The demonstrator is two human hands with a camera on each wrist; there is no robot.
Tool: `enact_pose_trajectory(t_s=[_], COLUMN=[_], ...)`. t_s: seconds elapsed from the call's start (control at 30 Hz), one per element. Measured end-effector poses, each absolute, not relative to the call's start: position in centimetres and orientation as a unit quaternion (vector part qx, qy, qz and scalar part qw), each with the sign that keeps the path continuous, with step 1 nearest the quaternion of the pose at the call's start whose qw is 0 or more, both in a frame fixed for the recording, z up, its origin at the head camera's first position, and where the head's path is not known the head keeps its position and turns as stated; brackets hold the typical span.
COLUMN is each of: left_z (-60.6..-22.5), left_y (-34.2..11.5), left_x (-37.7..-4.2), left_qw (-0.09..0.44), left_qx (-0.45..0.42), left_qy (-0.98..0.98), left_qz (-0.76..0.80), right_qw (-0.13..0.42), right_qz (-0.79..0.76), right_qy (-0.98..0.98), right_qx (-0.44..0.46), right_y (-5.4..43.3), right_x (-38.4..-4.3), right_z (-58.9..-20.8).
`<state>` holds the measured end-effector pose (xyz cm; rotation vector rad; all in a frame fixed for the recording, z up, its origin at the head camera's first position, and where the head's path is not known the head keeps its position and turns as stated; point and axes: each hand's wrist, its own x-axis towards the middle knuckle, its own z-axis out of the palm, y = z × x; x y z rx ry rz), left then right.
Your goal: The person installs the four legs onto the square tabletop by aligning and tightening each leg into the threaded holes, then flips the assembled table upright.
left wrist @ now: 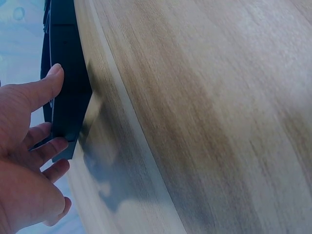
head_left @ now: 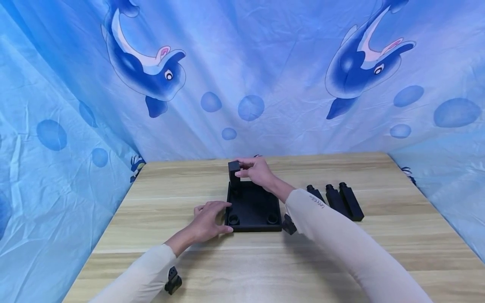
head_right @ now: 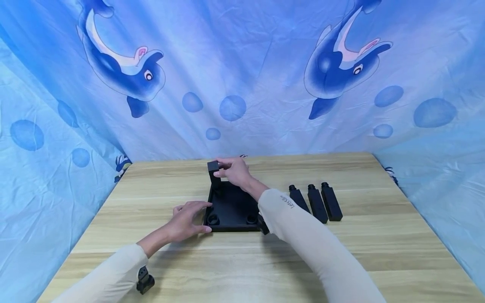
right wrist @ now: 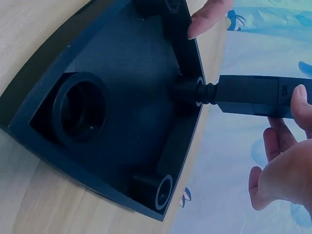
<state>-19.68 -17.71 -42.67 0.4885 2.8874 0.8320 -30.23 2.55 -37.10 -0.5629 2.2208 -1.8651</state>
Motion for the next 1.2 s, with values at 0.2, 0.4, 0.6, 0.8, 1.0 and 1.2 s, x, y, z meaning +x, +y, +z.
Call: enact_pose_trajectory(t_s=[0.2, 0.4, 0.6, 0.8, 1.0, 1.2], left_z=[-42.69, -42.82, -42.83, -42.77, -42.78, -42.78], left_y=[-17.69, -17.67, -17.63, -17.67, -17.75, -17.69], left_x=[-19.67, -19.6, -19.5, -19.52, -19.54, -19.5], left_qw=[0.048, 0.043, 0.039, 0.037, 0.034, 0.035], left_qx=[0.16, 0.163, 0.165, 0.166, 0.171, 0.171], left_qy=[0.948, 0.947, 0.946, 0.947, 0.945, 0.946], left_qz=[0.272, 0.274, 0.275, 0.274, 0.278, 0.274], right_qw=[0.095, 0.092, 0.092, 0.086, 0.08, 0.069], right_qz=[-0.625, -0.603, -0.598, -0.592, -0.584, -0.576], right_qy=[0.751, 0.77, 0.774, 0.781, 0.791, 0.798], right_qx=[-0.19, -0.188, -0.186, -0.18, -0.167, -0.162], right_y=[2.78, 2.61, 2.4, 2.52, 2.68, 2.45], right_x=[-30.03, -29.6, -29.54, -29.56, -29.64, -29.52], right_z=[-37.11, -36.7, -36.52, -36.4, -36.5, -36.75])
